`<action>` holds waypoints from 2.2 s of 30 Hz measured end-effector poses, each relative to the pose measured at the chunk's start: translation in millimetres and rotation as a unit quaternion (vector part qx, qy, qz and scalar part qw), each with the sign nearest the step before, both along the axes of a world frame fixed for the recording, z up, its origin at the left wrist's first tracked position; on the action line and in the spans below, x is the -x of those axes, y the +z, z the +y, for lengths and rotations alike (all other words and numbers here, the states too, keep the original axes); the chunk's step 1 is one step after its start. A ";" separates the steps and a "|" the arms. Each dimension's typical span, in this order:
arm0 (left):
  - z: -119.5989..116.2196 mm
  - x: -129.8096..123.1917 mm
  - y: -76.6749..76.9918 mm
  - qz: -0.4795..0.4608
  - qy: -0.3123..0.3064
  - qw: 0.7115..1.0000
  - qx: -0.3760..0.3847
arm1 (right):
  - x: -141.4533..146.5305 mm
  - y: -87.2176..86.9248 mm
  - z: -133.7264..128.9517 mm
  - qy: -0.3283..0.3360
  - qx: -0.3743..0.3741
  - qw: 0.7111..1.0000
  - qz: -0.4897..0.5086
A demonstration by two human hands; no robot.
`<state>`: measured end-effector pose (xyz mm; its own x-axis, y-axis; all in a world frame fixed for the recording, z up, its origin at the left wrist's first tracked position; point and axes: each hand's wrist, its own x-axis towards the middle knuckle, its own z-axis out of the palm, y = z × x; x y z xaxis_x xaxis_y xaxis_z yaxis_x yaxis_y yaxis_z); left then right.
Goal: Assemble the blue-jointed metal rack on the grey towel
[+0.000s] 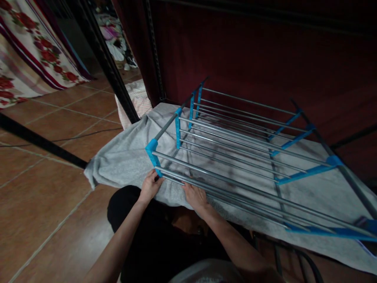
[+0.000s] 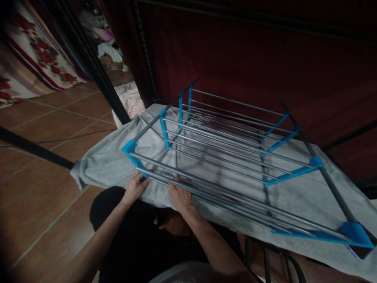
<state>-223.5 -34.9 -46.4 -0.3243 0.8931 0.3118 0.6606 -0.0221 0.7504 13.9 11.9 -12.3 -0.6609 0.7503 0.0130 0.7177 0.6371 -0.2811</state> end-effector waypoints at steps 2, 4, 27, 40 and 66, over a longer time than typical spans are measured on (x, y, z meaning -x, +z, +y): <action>-0.6 -2.1 1.1 0.009 -0.002 1.000 -0.006 | 0.2 -1.6 -0.5 0.000 -0.001 1.000 0.001; -1.6 -3.9 1.4 0.017 -0.005 1.000 -0.006 | 0.2 -4.4 -1.4 0.001 0.007 1.000 0.000; 1.6 -0.1 -2.0 -0.023 -0.022 0.999 0.005 | 1.7 -10.0 5.2 0.032 -0.042 0.998 -0.016; 2.4 0.2 1.1 0.008 -0.010 1.000 0.023 | -1.2 -6.7 9.5 0.039 0.018 0.999 0.013; -4.7 -193.4 14.1 0.261 -0.302 0.917 -0.019 | -216.9 -32.2 -66.9 -0.246 -0.043 0.928 0.278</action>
